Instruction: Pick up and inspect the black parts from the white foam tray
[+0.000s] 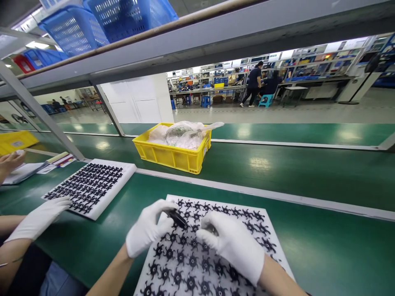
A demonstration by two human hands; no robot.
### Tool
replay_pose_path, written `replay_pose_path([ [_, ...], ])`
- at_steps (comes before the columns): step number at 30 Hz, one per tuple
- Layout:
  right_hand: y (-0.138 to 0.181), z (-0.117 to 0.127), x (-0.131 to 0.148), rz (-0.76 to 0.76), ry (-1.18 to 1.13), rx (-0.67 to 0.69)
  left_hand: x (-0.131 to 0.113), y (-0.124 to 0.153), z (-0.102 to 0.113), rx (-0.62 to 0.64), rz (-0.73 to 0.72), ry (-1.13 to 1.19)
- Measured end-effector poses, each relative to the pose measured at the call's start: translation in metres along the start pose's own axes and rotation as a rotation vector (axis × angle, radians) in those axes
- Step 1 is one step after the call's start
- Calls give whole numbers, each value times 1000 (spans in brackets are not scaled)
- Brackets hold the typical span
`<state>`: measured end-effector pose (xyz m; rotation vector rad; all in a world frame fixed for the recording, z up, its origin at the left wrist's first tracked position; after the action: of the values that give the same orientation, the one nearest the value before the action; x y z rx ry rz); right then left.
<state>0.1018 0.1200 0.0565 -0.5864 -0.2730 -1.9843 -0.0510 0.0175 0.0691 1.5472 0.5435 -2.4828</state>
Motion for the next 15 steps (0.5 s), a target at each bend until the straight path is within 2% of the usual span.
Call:
replay_pose_path([
  [2,8,18,-12,-53,-31,-30,0,2,24,-34,-23,-76],
  [4,20,32,-31,-123,-24,-68,6,5,34,-15,-32,-160],
  [6,37,37,-53,-201,-31,-96,20,9,33,35,-14,-222],
  [8,58,32,-77,-287,-59,-102,35,14,27,69,8,-267],
  [11,96,21,-107,-406,-88,-135,53,20,23,56,8,-349],
  [15,147,23,-119,-478,-100,-279,66,25,22,5,-40,-495],
])
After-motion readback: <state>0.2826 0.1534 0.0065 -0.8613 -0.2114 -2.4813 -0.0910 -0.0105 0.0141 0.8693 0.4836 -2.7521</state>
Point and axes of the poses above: each hand's wrist, its own y-axis away from the middle knuckle, its own z-axis out of the back of the hand, x = y × z, the point moved 9 cm from there along -y, towards the middle knuckle, and after that the axes turned 4 degrees about y, right-handed, at the moved point
